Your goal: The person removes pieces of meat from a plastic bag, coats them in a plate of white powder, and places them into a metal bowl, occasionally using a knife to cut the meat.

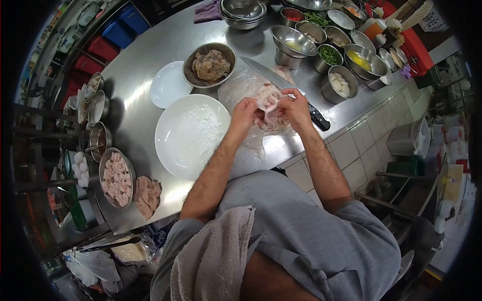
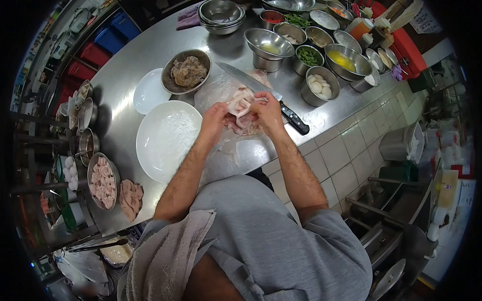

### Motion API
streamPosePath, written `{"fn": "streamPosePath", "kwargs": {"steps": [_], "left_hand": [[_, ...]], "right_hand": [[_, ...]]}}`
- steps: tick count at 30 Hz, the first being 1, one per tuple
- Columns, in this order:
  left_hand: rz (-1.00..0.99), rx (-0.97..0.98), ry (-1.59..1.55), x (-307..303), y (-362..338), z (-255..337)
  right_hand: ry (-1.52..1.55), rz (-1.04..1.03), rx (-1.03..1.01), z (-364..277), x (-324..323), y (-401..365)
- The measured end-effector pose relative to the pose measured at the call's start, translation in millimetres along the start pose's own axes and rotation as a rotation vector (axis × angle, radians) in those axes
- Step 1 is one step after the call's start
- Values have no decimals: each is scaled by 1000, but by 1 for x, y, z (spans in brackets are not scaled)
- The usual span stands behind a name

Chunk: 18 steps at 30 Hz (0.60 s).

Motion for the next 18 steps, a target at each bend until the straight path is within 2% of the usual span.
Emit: {"fn": "streamPosePath", "kwargs": {"steps": [1, 2, 4, 7, 8, 10, 11, 12, 14, 15, 17, 18], "left_hand": [[46, 4, -188, 0, -1, 4], [46, 6, -189, -1, -1, 9], [50, 65, -401, -7, -5, 20], [100, 98, -552, -30, 2, 23], [101, 102, -553, -34, 2, 27], [143, 106, -473, -36, -7, 51], [68, 119, -438, -42, -9, 57], [75, 126, -440, -44, -13, 63], [-16, 184, -287, -44, -22, 80], [7, 168, -295, -43, -28, 85], [-6, 183, -264, -46, -41, 96], [-29, 196, -234, -47, -48, 101]], "right_hand": [[-1, -1, -1, -1, -4, 1], [10, 28, -25, -3, -8, 3], [23, 54, -49, -5, -19, 7], [-245, 198, -217, -4, -45, 16], [-245, 194, -219, -5, -53, 17], [-877, 265, -476, -12, -56, 12], [-1073, 270, -547, -15, -54, 8], [-1072, 261, -552, -19, -46, 7], [-963, 202, -748, -30, -15, 1], [-631, -31, -410, -38, 6, -4], [-264, -392, -109, -37, 47, -6], [-265, -406, -107, -32, 64, -7]]}}
Point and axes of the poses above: each hand's wrist, its own y-axis towards the middle knuckle, its own x-axis out of the palm, z = x × y, the point moved 1 cm from there along y, towards the middle knuckle, and after that the axes turned 5 degrees about y, right-handed, at the moved point
